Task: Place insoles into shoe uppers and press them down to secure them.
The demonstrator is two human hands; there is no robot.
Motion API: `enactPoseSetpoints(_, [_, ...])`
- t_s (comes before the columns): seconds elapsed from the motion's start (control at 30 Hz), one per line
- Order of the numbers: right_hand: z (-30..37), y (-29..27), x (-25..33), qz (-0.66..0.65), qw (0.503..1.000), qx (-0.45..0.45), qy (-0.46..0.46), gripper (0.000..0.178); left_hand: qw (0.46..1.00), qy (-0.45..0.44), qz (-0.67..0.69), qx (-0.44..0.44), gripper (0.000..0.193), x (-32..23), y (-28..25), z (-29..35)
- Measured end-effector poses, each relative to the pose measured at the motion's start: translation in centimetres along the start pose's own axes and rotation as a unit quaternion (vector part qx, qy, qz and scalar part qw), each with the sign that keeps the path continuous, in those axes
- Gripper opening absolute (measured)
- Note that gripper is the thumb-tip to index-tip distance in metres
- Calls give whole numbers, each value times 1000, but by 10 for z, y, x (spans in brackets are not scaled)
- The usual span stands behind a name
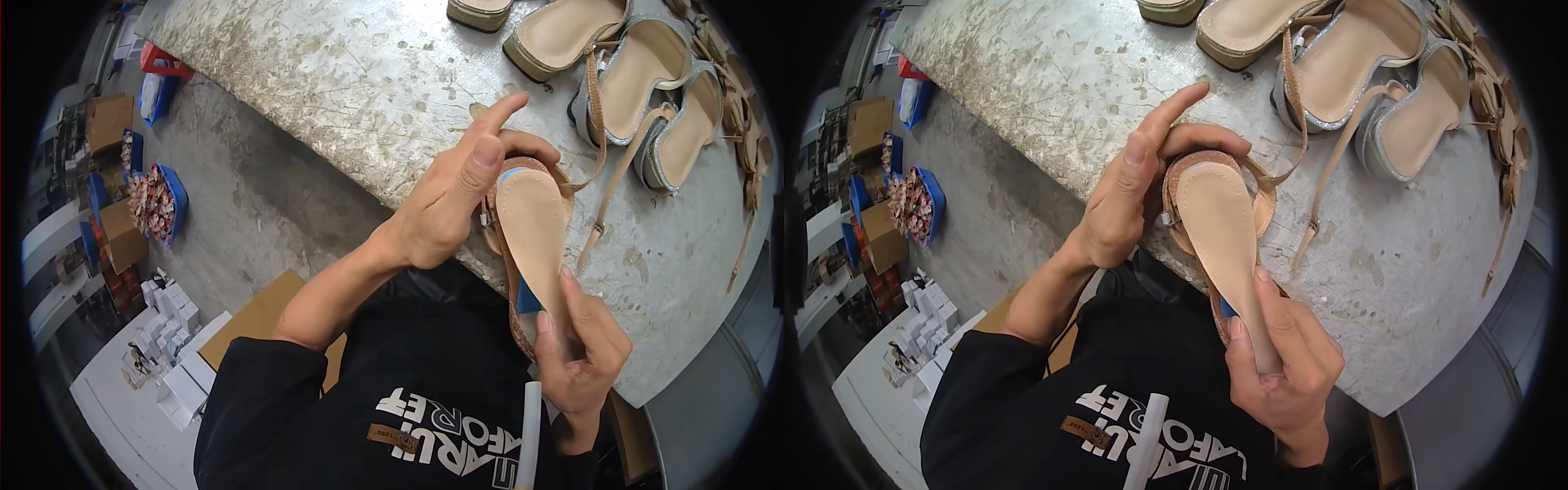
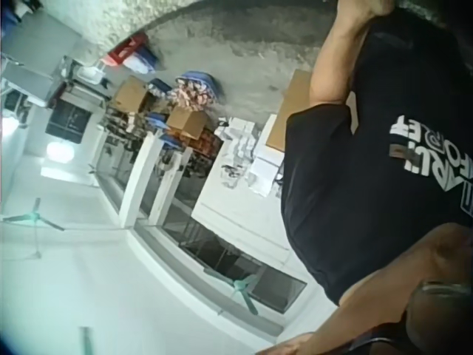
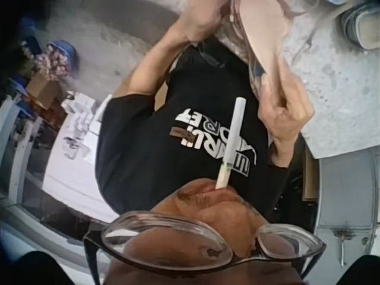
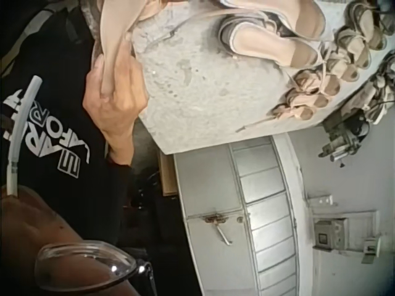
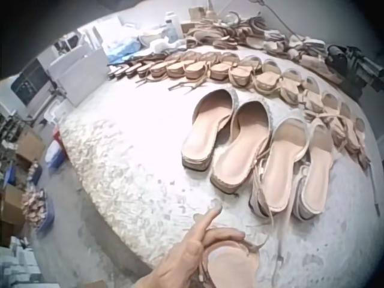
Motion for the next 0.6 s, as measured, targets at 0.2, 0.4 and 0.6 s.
enactPoseSetpoints(0.2, [5,-5,-3,11,999,-34,-4,53,986,45,54,149,89,5,-11,4])
enactPoseSetpoints(0.4, [8,-7,-4,8,1000,-18,7,51,953,76,-92,278,93,-6,-26,-2])
enactPoseSetpoints(0.6, [8,-4,10,36,998,-15,-39,45,993,84,-44,72,68,-21,-41,7])
Point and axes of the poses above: each hand's wrist, its own z-axis away from the middle knuckle, its own y-axis out of the palm, x = y × z, the point moved 5 cm from there along -z, towards the middle knuckle, and after that the axes turned 7 degrees about z, right-handed, at the moved point
